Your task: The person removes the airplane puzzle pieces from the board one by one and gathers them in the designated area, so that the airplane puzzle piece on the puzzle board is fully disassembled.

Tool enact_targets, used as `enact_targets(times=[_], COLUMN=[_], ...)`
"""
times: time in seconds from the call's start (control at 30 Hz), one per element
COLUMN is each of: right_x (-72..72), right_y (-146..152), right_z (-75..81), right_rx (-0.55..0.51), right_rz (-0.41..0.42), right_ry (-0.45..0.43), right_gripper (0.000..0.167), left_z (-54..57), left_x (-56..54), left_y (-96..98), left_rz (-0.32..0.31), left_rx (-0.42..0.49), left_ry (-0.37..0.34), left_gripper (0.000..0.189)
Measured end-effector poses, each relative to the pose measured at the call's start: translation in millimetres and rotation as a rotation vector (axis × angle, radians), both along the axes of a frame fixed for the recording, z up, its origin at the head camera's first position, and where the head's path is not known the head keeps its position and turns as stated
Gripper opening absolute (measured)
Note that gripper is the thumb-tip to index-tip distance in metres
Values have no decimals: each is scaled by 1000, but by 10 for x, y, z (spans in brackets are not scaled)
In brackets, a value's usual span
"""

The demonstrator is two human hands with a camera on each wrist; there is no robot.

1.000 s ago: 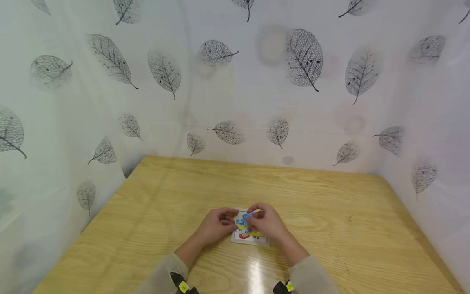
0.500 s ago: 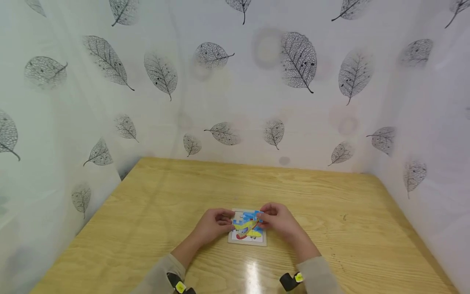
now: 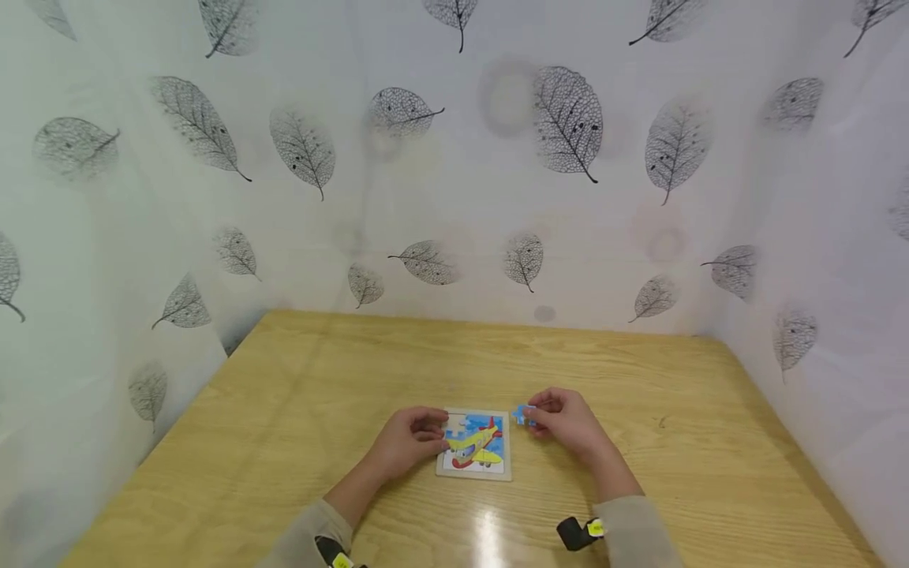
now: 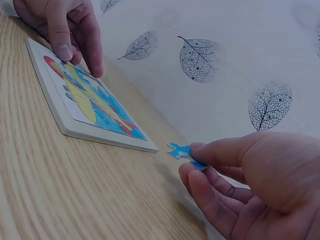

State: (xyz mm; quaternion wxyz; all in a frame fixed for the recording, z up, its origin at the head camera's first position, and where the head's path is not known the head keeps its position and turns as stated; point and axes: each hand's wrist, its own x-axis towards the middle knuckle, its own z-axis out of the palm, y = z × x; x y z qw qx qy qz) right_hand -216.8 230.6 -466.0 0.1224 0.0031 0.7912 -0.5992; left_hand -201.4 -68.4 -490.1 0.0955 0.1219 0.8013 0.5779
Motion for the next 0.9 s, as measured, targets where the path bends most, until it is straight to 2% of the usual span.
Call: enact_targets(times=[0.17, 0.3, 0.57, 0.8, 0.9], right_x=[-2, 0, 15, 28, 30], right_y=[-31, -53, -96, -133, -151], right_z=[-13, -28, -55, -57, -50], right_rx=[41, 50, 79, 205, 227], right_rz=[-15, -14, -90, -144, -160], right_ry=[9, 24, 39, 60, 68], right_gripper=[28, 31, 31, 28, 27], left_z=[-12, -12, -7, -7, -14], left_x=[4, 3, 6, 5, 0], left_y=[-25, -33, -21, -26, -32], left_rz=[-5, -27, -47, -42, -38], left_rx=[26, 37, 61, 56, 47], left_ry=[9, 20, 30, 25, 20], left_gripper=[37, 31, 25, 25, 25])
